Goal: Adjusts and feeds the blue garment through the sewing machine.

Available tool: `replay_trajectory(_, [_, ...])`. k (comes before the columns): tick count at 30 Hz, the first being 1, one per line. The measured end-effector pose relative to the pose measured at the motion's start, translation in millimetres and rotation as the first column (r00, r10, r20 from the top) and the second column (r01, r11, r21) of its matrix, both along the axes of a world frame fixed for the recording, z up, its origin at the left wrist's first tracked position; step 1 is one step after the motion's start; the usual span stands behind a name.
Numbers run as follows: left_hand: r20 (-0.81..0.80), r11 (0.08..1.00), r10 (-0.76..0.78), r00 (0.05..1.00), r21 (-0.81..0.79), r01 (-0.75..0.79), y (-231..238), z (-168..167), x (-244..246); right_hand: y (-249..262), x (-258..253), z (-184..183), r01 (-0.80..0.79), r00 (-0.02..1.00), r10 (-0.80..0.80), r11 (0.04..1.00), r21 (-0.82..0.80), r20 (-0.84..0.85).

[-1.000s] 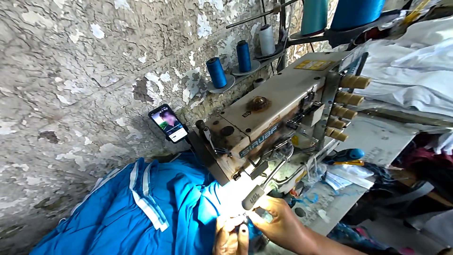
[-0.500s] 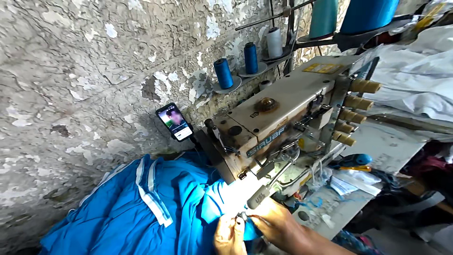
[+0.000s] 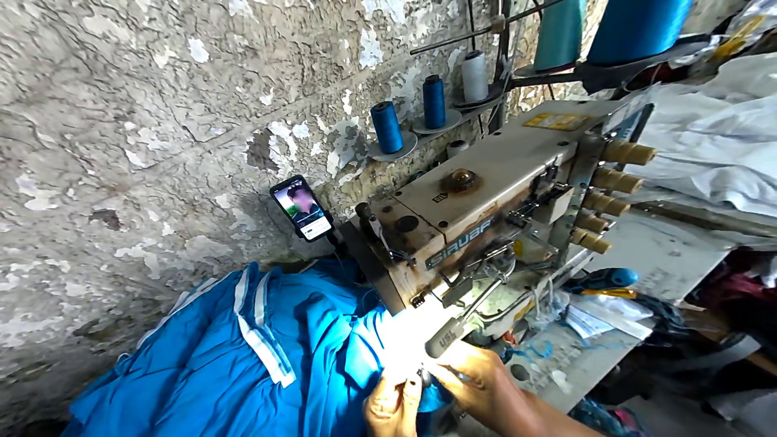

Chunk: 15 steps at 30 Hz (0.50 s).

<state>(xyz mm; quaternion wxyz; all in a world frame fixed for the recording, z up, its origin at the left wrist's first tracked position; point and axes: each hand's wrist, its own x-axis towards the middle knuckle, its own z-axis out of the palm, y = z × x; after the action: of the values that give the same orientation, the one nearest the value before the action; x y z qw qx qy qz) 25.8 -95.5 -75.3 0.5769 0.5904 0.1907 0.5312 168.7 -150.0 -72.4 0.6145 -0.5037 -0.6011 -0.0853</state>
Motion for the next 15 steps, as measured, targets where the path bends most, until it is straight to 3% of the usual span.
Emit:
replay_trajectory(9, [-0.156,0.993,0.007,0.988,0.119,0.012,6.1,4.0,-6.1,-1.4,5.8,-3.1,0.027,0.985,-0.024,1.000,-0.013,0.173])
replay_trajectory(15, [-0.145,0.990,0.005,0.989,0.139,0.015,7.1,-0.4,-2.9,2.8,5.8,-9.2,0.030,0.983,-0.027,0.999,-0.015,0.180])
